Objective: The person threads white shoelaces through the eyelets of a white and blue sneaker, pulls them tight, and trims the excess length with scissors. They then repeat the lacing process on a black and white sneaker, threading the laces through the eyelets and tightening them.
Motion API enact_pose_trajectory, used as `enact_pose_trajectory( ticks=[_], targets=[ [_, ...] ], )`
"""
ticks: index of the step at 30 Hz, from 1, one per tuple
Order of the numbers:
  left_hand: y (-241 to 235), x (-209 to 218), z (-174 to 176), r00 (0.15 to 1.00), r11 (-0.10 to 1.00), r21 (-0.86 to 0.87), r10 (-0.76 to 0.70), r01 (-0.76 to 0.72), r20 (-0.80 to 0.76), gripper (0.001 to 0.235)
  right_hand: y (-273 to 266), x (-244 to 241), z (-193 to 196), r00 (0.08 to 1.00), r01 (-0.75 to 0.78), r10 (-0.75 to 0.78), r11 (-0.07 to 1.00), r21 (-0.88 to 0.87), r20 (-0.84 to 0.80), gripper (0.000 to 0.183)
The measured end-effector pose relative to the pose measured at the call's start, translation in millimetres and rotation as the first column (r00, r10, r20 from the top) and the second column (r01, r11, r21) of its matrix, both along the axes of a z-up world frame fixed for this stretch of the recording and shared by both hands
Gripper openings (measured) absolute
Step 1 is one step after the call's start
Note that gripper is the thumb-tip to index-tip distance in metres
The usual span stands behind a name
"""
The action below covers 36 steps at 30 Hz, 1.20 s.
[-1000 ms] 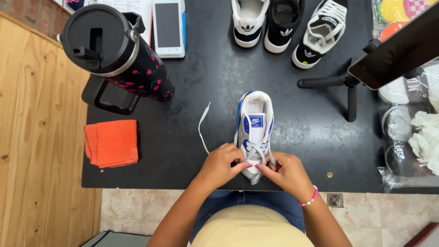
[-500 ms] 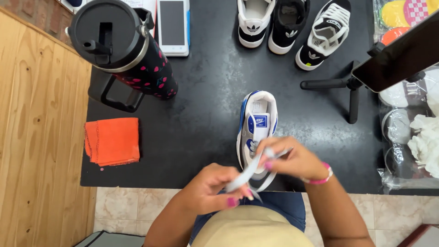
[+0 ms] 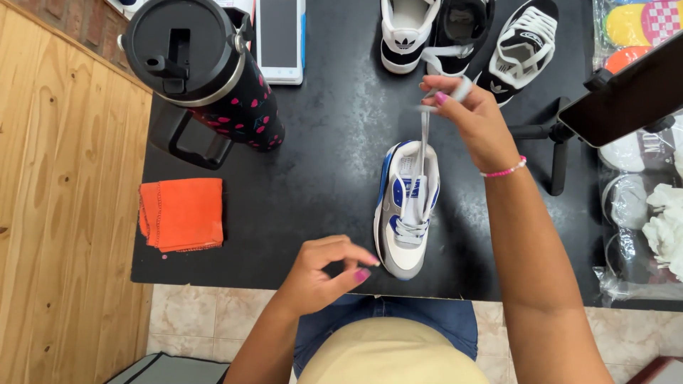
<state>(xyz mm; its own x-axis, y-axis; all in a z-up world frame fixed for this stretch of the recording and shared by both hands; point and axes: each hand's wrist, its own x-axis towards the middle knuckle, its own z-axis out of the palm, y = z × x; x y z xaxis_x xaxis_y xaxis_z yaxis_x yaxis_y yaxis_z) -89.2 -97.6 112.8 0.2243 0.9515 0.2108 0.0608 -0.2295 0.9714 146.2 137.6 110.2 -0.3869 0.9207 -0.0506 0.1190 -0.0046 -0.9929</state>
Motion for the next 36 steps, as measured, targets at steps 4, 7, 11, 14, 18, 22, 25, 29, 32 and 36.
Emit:
enact_pose_trajectory(
  ticks=[4,7,11,14,18,22,25,29,32,36],
  targets=[
    [21,22,-14,0.986,0.987,0.127,0.114,-0.099,-0.119,0.008,12,7,-17,0.993,-0.001,-0.019,0.986,0.166,0.115,0.024],
    [30,35,-43,0.928,0.962,0.234,0.209,-0.139,-0.307,0.016,16,17,-17,0.916,-0.02,-0.128,0.932,0.362,0.379,0.02],
    [43,45,-59,0.859,0.933,0.358,0.221,-0.048,-0.462,0.014,-8,30,-3,0.783,-0.089,-0.379,0.716,0.692,0.493,0.031],
    [56,46,-60,0.814,0.903,0.427,0.221,0.036,-0.536,0.01,-56,32,7,0.81,-0.212,-0.284,0.674,0.708,0.513,0.034],
    [67,44,-82,0.694,0.794,0.56,0.265,0.237,-0.669,0.009,-124,23,-2,0.747,-0.468,-0.004,0.706,0.531,0.664,0.079],
    [76,40,-88,0.616,0.673,0.633,0.326,0.382,-0.718,0.009,-147,18,-34,0.655,-0.523,-0.061,0.683,0.51,0.753,0.108],
    [83,45,-99,0.64,0.589,0.69,0.347,0.42,-0.685,0.009,-151,12,-45,0.661,-0.486,-0.115,0.688,0.539,0.742,0.099],
    [79,47,-91,0.765,0.761,0.582,0.184,0.286,-0.618,0.012,-150,11,-57,0.683,-0.44,-0.149,0.698,0.565,0.715,0.092],
    [66,51,-94,0.785,0.865,0.458,0.134,0.205,-0.605,0.012,-151,13,-65,0.695,-0.42,-0.162,0.699,0.579,0.701,0.091],
    [54,62,-106,0.603,0.866,0.461,0.264,0.195,-0.752,0.015,-151,16,-72,0.707,-0.397,-0.154,0.721,0.568,0.69,0.091]
  ],
)
